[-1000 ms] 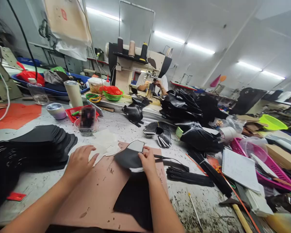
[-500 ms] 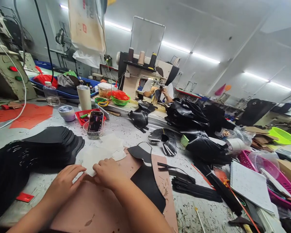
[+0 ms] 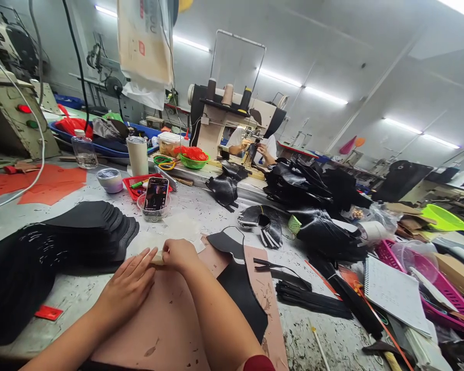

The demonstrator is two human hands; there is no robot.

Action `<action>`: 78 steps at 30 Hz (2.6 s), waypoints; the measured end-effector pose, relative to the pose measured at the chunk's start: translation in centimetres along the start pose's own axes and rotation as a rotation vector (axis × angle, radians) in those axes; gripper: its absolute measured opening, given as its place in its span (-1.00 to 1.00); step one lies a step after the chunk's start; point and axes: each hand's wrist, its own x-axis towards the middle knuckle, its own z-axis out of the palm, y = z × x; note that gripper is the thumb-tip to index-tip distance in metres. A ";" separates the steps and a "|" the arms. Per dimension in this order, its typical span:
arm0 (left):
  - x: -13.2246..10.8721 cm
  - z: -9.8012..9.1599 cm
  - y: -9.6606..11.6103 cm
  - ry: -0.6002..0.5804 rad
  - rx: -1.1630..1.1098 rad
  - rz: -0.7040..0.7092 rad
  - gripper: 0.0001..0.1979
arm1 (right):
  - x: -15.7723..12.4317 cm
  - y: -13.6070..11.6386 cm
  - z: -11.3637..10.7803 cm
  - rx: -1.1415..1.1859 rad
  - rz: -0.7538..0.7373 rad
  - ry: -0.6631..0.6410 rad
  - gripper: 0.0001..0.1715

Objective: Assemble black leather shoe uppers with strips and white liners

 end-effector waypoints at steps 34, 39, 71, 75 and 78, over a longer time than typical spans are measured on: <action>6.8 -4.6 -0.7 -0.193 -1.402 -0.889 -0.66 | -5.8 3.2 -3.4 1.205 0.017 0.371 -0.80; 6.4 -4.5 2.1 -0.279 -1.196 -0.791 -0.68 | -10.3 4.4 -2.9 1.041 -0.051 0.558 -0.79; 5.7 -0.4 14.5 -0.477 -0.670 0.280 -0.78 | -27.1 11.9 3.2 1.162 0.467 0.938 -0.87; 6.2 -1.3 14.6 -0.447 -0.851 0.168 -0.84 | -27.4 10.1 4.1 1.015 0.396 0.963 -0.91; 6.9 -1.9 15.5 -0.559 -1.003 0.007 -0.83 | -27.5 9.7 3.7 0.610 0.265 1.035 -0.86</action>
